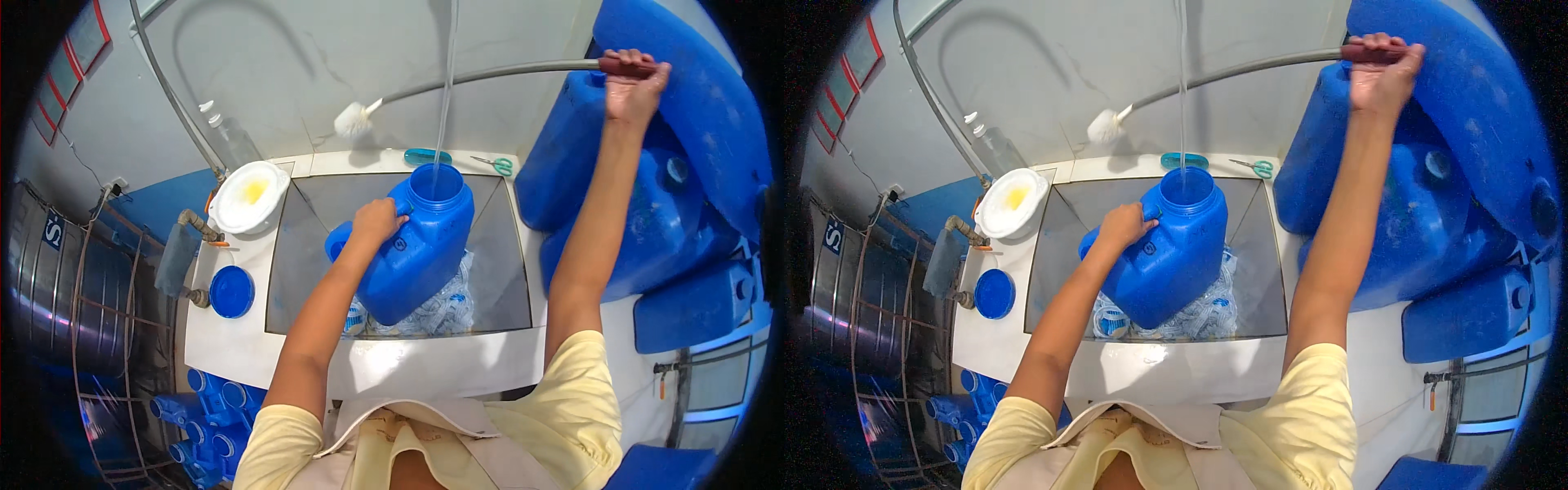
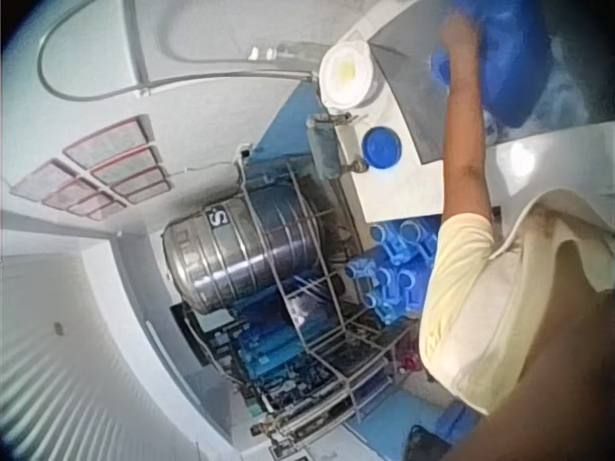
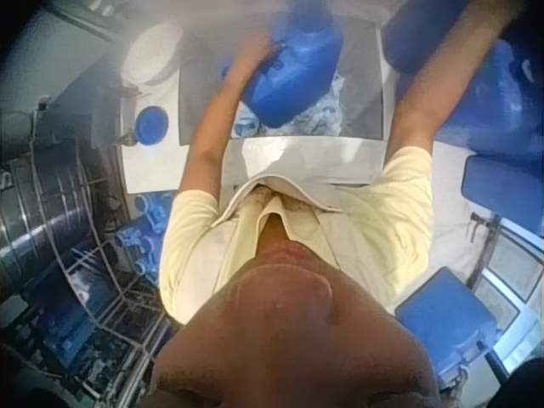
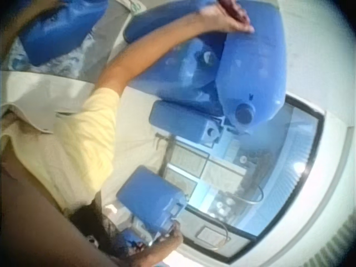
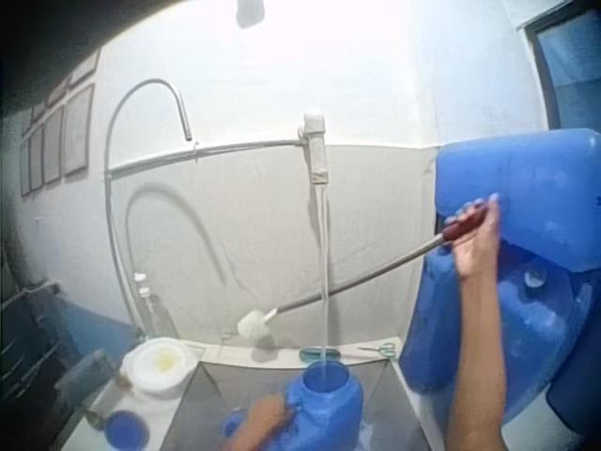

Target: The person washes a blue plastic water container by scrubbing the exterior with a sponge, cleaning the interior with a long-handled brush, and rinsing it with water.

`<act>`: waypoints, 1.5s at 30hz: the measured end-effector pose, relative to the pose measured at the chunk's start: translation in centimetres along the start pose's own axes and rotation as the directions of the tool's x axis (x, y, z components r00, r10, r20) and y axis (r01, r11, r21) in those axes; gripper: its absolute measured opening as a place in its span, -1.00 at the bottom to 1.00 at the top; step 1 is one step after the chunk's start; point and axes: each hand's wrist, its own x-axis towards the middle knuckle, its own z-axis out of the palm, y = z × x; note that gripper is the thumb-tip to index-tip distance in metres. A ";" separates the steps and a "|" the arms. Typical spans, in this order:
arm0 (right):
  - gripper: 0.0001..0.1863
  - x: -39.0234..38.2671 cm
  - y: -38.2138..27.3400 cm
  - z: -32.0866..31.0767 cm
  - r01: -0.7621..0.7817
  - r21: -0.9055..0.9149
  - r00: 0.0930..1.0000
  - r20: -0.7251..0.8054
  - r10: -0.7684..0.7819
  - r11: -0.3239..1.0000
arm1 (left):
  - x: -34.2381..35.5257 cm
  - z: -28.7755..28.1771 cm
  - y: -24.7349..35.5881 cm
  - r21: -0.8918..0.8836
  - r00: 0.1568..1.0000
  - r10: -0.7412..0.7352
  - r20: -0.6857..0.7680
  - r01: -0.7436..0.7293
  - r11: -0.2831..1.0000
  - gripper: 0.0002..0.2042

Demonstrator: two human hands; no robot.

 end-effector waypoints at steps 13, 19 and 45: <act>-0.47 1.4 -9.0 8.5 0.142 -0.333 0.990 0.034 -0.138 0.932 | 2.1 0.1 -1.4 0.039 0.996 -0.010 0.086 0.006 0.999 -0.61; -0.53 -0.7 -1.7 9.3 0.010 -0.435 0.998 0.061 0.018 0.900 | 2.8 0.0 -1.0 0.032 0.992 0.031 0.123 -0.035 0.999 -0.57; -0.77 -31.0 10.6 8.8 -0.317 -0.714 0.859 0.064 0.509 0.624 | -4.8 0.0 -9.2 0.197 0.820 0.561 0.111 -0.572 0.796 -0.74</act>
